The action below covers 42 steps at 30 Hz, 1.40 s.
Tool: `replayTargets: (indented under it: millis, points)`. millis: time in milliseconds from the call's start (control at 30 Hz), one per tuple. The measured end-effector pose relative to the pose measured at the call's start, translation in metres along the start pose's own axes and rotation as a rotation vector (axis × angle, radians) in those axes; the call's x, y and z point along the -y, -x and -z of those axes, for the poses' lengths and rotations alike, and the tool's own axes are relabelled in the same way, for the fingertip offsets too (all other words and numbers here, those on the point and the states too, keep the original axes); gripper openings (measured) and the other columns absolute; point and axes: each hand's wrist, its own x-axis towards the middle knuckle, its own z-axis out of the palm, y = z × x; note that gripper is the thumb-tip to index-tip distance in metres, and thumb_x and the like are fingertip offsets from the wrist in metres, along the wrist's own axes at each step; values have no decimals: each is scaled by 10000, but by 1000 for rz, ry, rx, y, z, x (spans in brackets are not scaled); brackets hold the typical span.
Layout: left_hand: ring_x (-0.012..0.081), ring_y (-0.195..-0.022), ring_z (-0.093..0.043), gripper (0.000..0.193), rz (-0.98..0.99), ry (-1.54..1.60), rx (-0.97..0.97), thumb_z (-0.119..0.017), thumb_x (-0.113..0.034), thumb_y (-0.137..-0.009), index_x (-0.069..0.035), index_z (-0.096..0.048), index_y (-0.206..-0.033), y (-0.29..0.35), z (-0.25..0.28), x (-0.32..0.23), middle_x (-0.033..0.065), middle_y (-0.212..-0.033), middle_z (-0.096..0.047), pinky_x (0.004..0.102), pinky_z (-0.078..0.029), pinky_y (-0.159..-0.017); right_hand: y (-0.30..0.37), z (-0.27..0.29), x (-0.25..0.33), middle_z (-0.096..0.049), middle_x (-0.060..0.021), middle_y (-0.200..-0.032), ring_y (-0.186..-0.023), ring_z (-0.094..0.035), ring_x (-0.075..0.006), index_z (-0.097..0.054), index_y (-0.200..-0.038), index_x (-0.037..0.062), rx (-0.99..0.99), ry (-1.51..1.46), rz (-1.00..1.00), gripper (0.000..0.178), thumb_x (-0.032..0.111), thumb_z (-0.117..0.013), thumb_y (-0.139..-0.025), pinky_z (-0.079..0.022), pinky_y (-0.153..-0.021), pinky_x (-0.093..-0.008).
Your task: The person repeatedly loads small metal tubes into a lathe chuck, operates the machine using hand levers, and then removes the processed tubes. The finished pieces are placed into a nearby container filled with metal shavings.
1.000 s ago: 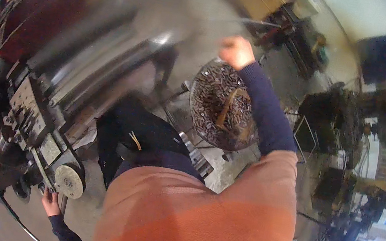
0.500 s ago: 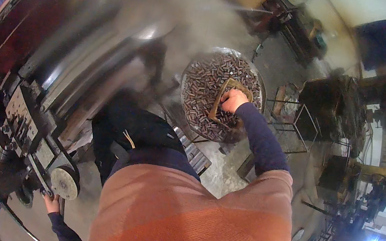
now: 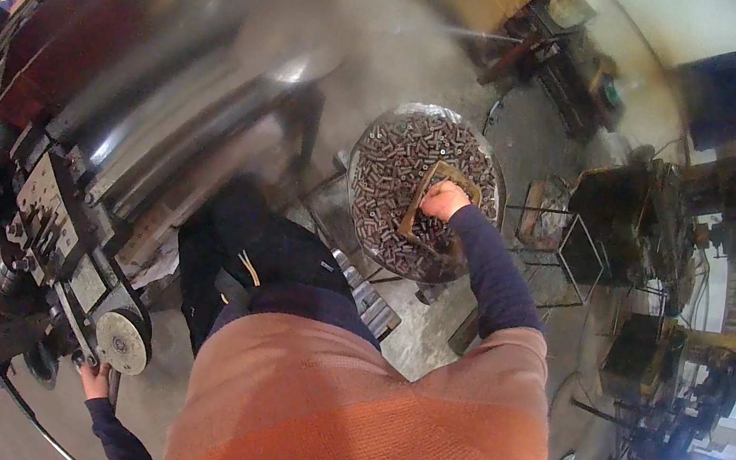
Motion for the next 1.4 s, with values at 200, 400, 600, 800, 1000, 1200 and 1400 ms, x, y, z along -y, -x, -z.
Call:
replayTargets:
  millis: [200, 400, 600, 800, 1000, 1200, 1400]
  points:
    - [241, -930, -575, 338, 76, -21, 41, -607, -16, -745, 45, -521, -1067, 1, 8, 8, 154, -978, -590, 347, -451, -798, 1, 8, -27, -645, -97, -772, -797, -601, -223, -684, -760, 89, -94, -273, 349, 134, 132, -603, -662, -464, -745, -309]
    - [206, -977, -564, 365, -188, -165, -144, -546, -85, -840, 17, -518, -1189, 43, 62, -133, 136, -1066, -602, 326, -413, -878, 47, 60, 110, -588, -102, -995, -895, -557, -205, -690, -867, 2, -69, -613, 584, 361, -93, -451, -614, -447, -766, -285]
    - [189, -850, -622, 305, -475, 98, -83, -594, -97, -791, 51, -568, -1057, 44, 11, -307, 133, -885, -655, 308, -468, -768, 57, 15, 304, -579, -202, -1034, -987, -554, -289, -658, -906, -62, 413, -1007, 1221, 501, 411, -669, -741, -447, -823, -362]
    - [150, -713, -610, 246, -734, 501, 180, -562, -53, -825, 32, -563, -1055, 45, -45, -353, 88, -840, -627, 268, -470, -651, 89, -26, 397, -587, -218, -1030, -996, -554, -308, -651, -899, -80, 860, -1174, 1269, 608, 500, -666, -715, -432, -867, -399]
    - [117, -601, -568, 253, -629, 590, 250, -593, -100, -814, 34, -577, -1028, 47, -48, -340, 69, -762, -602, 245, -451, -576, 97, -30, 406, -590, -222, -1037, -976, -572, -305, -650, -905, -77, 895, -1160, 1275, 456, 349, -684, -747, -444, -862, -387]
    - [89, -594, -554, 243, -503, 697, 336, -614, -88, -810, 28, -588, -1023, 45, -50, -337, 62, -736, -612, 219, -445, -536, 97, -38, 407, -606, -205, -1032, -1004, -564, -291, -648, -912, -82, 889, -1199, 1226, 440, 323, -681, -744, -453, -848, -384]
    - [78, -604, -549, 226, -417, 793, 372, -609, -97, -822, 21, -597, -1015, 44, -53, -334, 61, -741, -627, 203, -428, -507, 92, -43, 405, -594, -221, -1047, -1004, -559, -306, -634, -927, -101, 918, -1152, 1212, 625, 477, -691, -696, -448, -850, -392]
